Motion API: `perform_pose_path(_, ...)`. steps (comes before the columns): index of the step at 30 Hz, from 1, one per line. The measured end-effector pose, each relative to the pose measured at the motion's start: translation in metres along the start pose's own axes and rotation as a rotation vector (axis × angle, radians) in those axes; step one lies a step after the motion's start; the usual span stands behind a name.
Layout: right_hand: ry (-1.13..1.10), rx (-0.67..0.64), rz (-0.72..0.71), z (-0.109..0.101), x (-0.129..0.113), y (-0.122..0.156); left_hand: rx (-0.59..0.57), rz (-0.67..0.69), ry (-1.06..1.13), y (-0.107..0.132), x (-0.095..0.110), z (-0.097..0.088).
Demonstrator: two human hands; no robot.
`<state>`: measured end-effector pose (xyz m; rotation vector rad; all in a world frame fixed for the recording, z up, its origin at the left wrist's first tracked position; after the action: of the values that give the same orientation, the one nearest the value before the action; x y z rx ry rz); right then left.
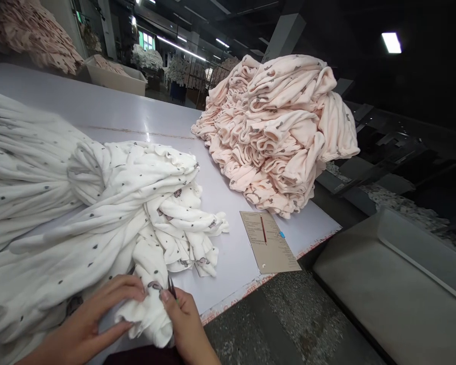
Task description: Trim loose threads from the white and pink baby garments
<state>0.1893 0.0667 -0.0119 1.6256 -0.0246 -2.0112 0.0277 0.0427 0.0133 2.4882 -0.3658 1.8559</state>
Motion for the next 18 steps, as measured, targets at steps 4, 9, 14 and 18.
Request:
perform_pose_path(4,0.090,0.053,-0.001,-0.003,0.007,0.000,-0.003,-0.162,0.173,-0.003,0.000,0.008)
perform_pose_path(9,0.448,0.264,-0.167,-0.010,-0.009,0.014,0.014,-0.347,0.374,-0.005,-0.002,0.012)
perform_pose_path(14,0.741,0.304,-0.477,-0.001,-0.040,0.028,0.037,-0.367,0.416,-0.008,0.004,0.011)
perform_pose_path(18,0.749,0.118,-0.502,0.014,-0.048,0.024,-0.045,-0.312,0.337,-0.008,0.001,0.014)
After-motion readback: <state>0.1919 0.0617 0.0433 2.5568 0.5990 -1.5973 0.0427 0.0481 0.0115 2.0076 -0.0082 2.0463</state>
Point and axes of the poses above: each hand's wrist, its own y-axis away from the middle knuckle, its own z-axis out of the palm, x = y × z, the point moved 4 cm from there along -y, towards the middle knuckle, and after that the axes turned 3 degrees about z, right-handed, at the moved point
